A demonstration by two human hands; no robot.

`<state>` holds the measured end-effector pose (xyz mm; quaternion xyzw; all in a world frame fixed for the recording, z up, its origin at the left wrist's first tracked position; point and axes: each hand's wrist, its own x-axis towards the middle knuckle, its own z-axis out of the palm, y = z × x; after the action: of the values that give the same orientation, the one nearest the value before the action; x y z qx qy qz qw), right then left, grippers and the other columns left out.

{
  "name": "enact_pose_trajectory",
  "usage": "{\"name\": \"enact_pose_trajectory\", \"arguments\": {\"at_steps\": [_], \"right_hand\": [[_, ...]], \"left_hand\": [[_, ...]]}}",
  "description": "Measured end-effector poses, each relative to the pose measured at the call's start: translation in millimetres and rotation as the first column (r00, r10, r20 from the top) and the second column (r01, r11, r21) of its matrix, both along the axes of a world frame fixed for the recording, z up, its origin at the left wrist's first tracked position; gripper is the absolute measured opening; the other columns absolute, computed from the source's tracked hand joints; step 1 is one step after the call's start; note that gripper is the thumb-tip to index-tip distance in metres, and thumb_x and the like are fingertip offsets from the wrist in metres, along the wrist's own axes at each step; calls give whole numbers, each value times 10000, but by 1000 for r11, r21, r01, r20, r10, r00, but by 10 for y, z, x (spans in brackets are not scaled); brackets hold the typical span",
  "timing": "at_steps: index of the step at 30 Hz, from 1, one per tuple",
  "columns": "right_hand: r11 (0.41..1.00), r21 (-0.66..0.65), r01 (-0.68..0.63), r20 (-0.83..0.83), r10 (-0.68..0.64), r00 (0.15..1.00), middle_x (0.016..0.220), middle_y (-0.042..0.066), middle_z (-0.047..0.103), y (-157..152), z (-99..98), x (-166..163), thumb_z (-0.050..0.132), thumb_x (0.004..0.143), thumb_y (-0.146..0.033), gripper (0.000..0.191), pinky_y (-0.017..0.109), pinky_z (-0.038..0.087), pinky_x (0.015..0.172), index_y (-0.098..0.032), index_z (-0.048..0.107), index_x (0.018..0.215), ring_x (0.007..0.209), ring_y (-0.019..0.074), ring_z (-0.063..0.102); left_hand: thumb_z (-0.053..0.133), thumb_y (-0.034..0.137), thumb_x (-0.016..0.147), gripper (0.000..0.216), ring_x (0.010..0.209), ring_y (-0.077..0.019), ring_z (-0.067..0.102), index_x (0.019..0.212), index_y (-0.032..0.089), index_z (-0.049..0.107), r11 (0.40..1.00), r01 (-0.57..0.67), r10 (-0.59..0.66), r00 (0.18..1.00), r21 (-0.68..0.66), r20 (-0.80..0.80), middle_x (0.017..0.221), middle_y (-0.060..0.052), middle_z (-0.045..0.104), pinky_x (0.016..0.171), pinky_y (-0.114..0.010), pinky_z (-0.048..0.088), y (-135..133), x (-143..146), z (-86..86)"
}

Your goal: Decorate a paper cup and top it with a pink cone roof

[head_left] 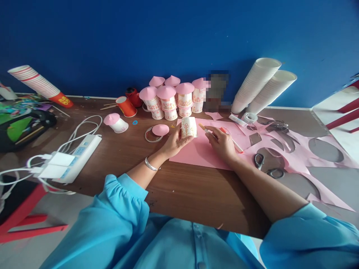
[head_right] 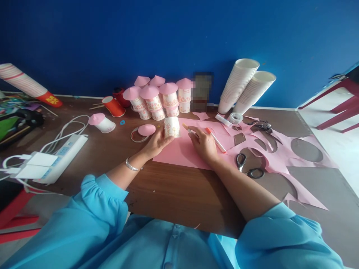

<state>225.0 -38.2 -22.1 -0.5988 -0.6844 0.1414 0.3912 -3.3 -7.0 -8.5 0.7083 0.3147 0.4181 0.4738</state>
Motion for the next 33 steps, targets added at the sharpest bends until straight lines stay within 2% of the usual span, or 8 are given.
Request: {"name": "enact_pose_trajectory", "arguments": {"at_steps": [5, 9, 16, 20, 25, 27, 29, 33], "right_hand": [[997, 76, -33, -48, 36, 998, 914, 83, 810, 0, 8, -1, 567, 996, -351, 329, 323, 538, 691, -196, 746, 1224, 723, 222, 720], [996, 75, -48, -49, 51, 997, 909, 82, 810, -9, 12, -10, 568, 993, -345, 331, 325, 542, 701, -194, 739, 1232, 727, 225, 725], [998, 33, -52, -51, 54, 997, 880, 73, 807, -10, 22, -5, 574, 981, -335, 339, 318, 538, 714, -186, 737, 1239, 723, 220, 727], [999, 26, -48, -65, 49, 997, 870, 69, 801, -7, 29, -3, 559, 983, -330, 357, 325, 544, 741, -181, 730, 1259, 742, 222, 725], [997, 76, -25, -81, 31, 996, 962, 78, 809, -46, 89, -19, 533, 1006, -356, 353, 330, 557, 772, -203, 718, 1265, 817, 224, 731], [993, 109, -44, -72, 52, 996, 977, 85, 812, -93, 115, -41, 531, 1015, -359, 357, 330, 559, 756, -203, 708, 1283, 802, 221, 729], [985, 128, -119, -28, 123, 992, 996, 97, 818, -152, 124, -73, 516, 1031, -362, 370, 330, 561, 742, -201, 701, 1308, 790, 221, 738], [944, 127, -304, 112, 291, 950, 1109, 103, 827, -243, 96, -137, 507, 1052, -378, 365, 316, 560, 726, -239, 713, 1320, 849, 225, 779]], "left_hand": [[611, 600, 986, 706, 1428, -352, 561, 1532, 207, 395, 978, -26, 73, 971, 206, -227, 1504, -189, 592, 1219, -526, 448, 21, -48, -49], [576, 641, 985, 776, 1428, -352, 568, 1577, 205, 326, 966, -26, 112, 940, 257, -324, 1565, -215, 531, 1200, -520, 471, 22, -68, -86], [528, 587, 1020, 558, 1231, -347, 661, 1406, 184, 546, 956, -9, 132, 906, 293, -401, 1301, -172, 704, 1089, -528, 524, 4, -50, -37], [499, 646, 1014, 604, 1260, -363, 646, 1370, 164, 576, 959, -23, 138, 908, 281, -396, 1318, -189, 699, 1118, -535, 494, 7, -56, -63], [534, 670, 992, 663, 1377, -333, 578, 1440, 184, 482, 957, -166, 229, 934, 238, -272, 1466, -217, 591, 1164, -512, 451, 10, -79, -120], [539, 648, 1001, 600, 1311, -284, 599, 1410, 211, 490, 938, -227, 282, 939, 263, -195, 1404, -179, 611, 1122, -463, 475, -6, -90, -91], [540, 632, 1007, 529, 1147, -238, 639, 1333, 215, 530, 917, -269, 322, 935, 295, -146, 1238, -129, 655, 1024, -404, 510, -37, -98, -30], [475, 592, 1047, 412, 816, -182, 610, 981, 213, 622, 925, -171, 259, 937, 340, -233, 894, -45, 669, 784, -331, 480, -119, -91, 101]]}}
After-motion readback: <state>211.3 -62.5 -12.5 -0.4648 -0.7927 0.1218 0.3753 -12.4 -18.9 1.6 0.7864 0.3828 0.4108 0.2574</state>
